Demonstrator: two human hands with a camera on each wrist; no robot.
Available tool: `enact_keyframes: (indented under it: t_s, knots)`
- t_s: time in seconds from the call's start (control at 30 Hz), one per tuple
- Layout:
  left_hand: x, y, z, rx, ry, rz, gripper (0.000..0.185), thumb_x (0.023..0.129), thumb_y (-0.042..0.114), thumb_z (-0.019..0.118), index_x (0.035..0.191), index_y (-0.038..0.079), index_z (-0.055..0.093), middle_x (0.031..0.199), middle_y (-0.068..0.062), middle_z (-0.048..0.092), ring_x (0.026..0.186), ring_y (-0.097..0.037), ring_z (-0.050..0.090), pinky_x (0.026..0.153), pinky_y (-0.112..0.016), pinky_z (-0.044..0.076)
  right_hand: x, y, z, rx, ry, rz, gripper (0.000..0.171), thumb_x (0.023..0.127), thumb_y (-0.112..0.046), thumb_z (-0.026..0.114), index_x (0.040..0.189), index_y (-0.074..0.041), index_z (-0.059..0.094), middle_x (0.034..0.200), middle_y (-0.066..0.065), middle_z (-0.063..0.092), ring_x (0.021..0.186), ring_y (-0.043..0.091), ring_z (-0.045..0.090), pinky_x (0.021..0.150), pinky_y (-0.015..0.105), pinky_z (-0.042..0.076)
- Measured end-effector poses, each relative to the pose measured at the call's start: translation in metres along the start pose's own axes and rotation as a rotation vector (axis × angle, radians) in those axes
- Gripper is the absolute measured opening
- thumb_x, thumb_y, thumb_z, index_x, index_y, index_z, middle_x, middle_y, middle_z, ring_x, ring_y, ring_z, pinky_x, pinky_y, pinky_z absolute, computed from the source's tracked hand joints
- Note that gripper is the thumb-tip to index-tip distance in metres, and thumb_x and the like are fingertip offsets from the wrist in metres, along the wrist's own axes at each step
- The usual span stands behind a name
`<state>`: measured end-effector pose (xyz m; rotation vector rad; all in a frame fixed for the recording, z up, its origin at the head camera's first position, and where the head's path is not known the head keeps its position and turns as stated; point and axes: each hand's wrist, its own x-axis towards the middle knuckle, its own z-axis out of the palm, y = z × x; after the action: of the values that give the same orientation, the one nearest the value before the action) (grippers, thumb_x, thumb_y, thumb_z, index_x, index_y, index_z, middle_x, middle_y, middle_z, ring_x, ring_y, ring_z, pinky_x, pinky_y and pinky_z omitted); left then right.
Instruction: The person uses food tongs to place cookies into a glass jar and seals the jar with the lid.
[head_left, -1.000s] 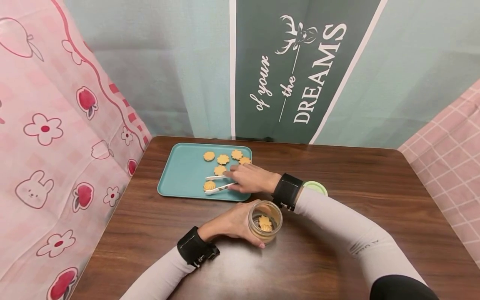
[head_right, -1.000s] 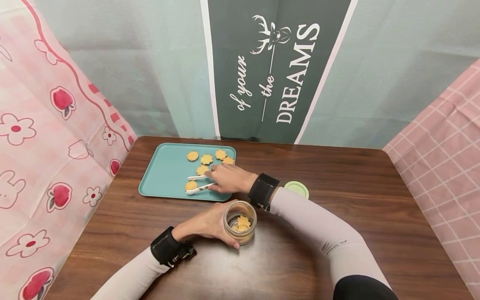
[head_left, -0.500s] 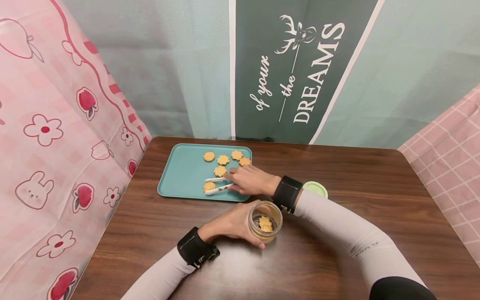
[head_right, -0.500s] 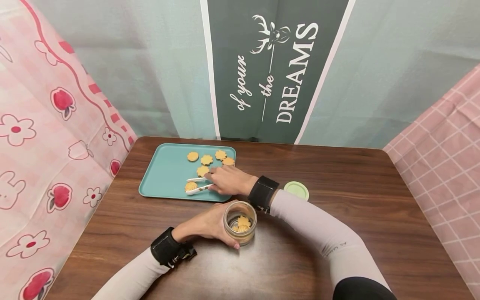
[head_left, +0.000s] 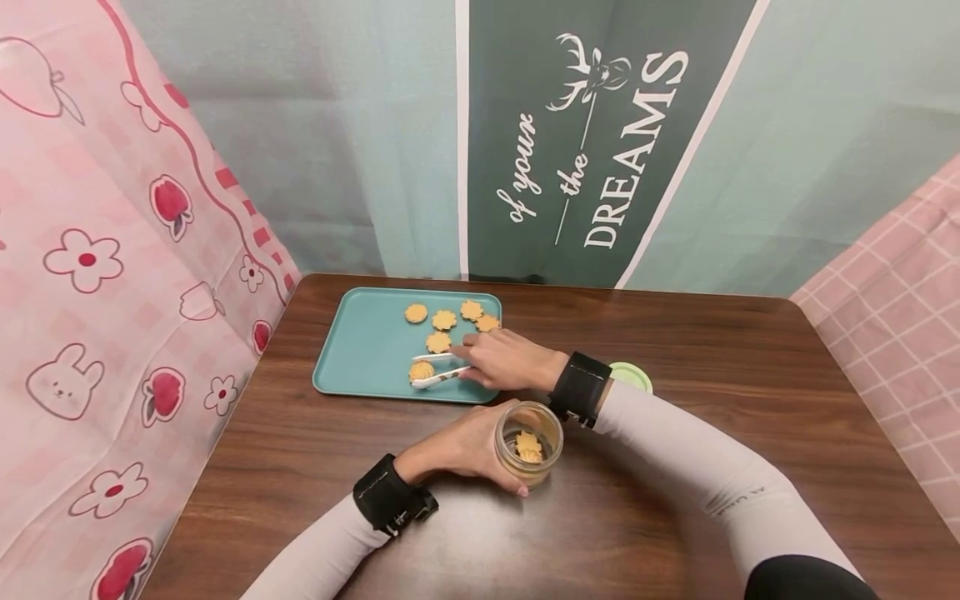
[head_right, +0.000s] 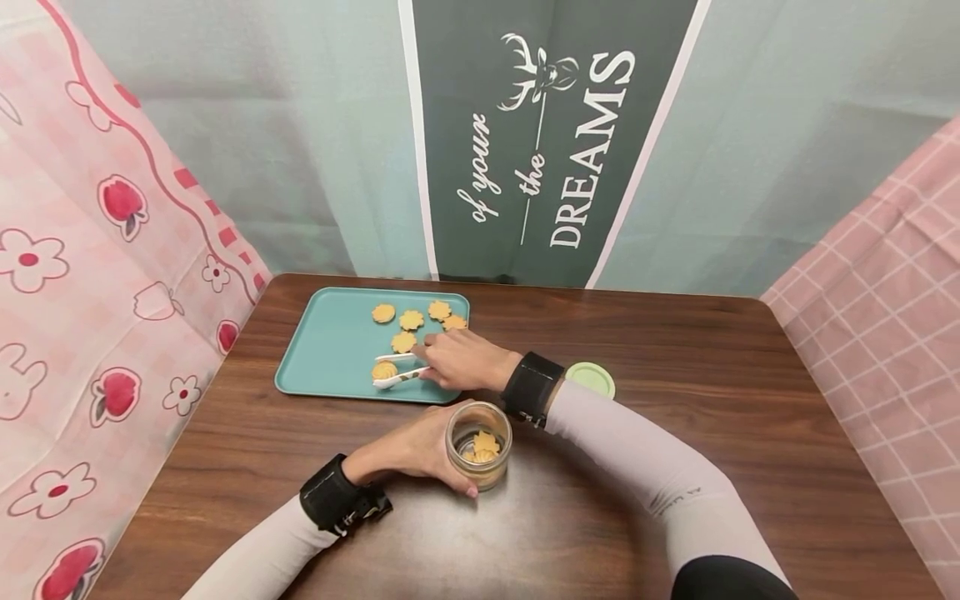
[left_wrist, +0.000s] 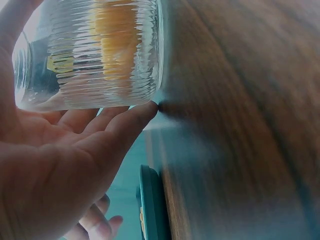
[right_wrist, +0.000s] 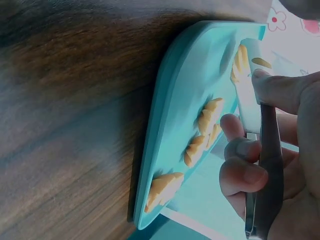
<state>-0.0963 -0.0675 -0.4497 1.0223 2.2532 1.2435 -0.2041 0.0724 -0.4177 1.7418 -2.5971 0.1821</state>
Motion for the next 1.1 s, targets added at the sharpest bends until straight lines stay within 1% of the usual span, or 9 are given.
enact_keyframes:
  t_s: [0.13, 0.33, 0.53, 0.7, 0.93, 1.1]
  knots:
    - [0.001, 0.000, 0.001, 0.006, 0.001, 0.003, 0.098, 0.065, 0.034, 0.103, 0.147, 0.017, 0.053, 0.135, 0.006, 0.067, 0.125, -0.008, 0.060, 0.111, -0.028, 0.046, -0.005, 0.001, -0.003, -0.015, 0.001, 0.015, 0.025, 0.106, -0.026, 0.065, 0.118, -0.004, 0.069, 0.090, 0.006, 0.064, 0.069, 0.017, 0.061, 0.061, 0.035, 0.057]
    - [0.001, 0.000, 0.001, -0.004, -0.002, 0.006, 0.098, 0.066, 0.035, 0.103, 0.147, 0.018, 0.052, 0.136, 0.006, 0.065, 0.126, -0.008, 0.059, 0.112, -0.029, 0.046, -0.013, 0.002, -0.007, -0.013, -0.005, 0.047, 0.024, 0.107, -0.026, 0.064, 0.117, -0.005, 0.069, 0.091, 0.005, 0.063, 0.070, 0.016, 0.060, 0.062, 0.034, 0.056]
    - [-0.001, 0.000, 0.002, -0.017, 0.000, -0.007, 0.097, 0.065, 0.033, 0.104, 0.147, 0.018, 0.053, 0.136, 0.007, 0.065, 0.126, -0.007, 0.058, 0.112, -0.029, 0.045, -0.018, 0.001, -0.009, -0.021, 0.009, 0.043, 0.026, 0.107, -0.027, 0.064, 0.119, -0.004, 0.069, 0.092, 0.005, 0.063, 0.068, 0.016, 0.060, 0.061, 0.034, 0.056]
    - [-0.001, 0.001, 0.002, -0.014, -0.004, -0.022, 0.097, 0.065, 0.032, 0.104, 0.146, 0.018, 0.053, 0.136, 0.007, 0.065, 0.126, -0.006, 0.058, 0.112, -0.028, 0.045, -0.025, 0.001, -0.015, -0.030, 0.021, 0.070, 0.027, 0.106, -0.027, 0.065, 0.119, -0.003, 0.070, 0.092, 0.006, 0.063, 0.064, 0.016, 0.059, 0.059, 0.033, 0.055]
    - [0.001, 0.000, 0.003, -0.023, -0.004, -0.028, 0.096, 0.065, 0.032, 0.104, 0.146, 0.017, 0.054, 0.135, 0.006, 0.064, 0.125, -0.006, 0.058, 0.112, -0.027, 0.045, -0.035, 0.004, -0.022, -0.024, 0.029, 0.095, 0.032, 0.106, -0.026, 0.067, 0.125, -0.001, 0.069, 0.095, 0.007, 0.065, 0.070, 0.018, 0.064, 0.062, 0.036, 0.055]
    - [0.000, 0.001, 0.003, -0.013, 0.011, -0.012, 0.096, 0.064, 0.032, 0.104, 0.145, 0.016, 0.054, 0.135, 0.004, 0.065, 0.125, -0.009, 0.059, 0.111, -0.029, 0.046, -0.041, 0.005, -0.024, -0.030, 0.043, 0.101, 0.034, 0.105, -0.027, 0.068, 0.127, -0.001, 0.069, 0.098, 0.008, 0.066, 0.072, 0.018, 0.064, 0.064, 0.037, 0.056]
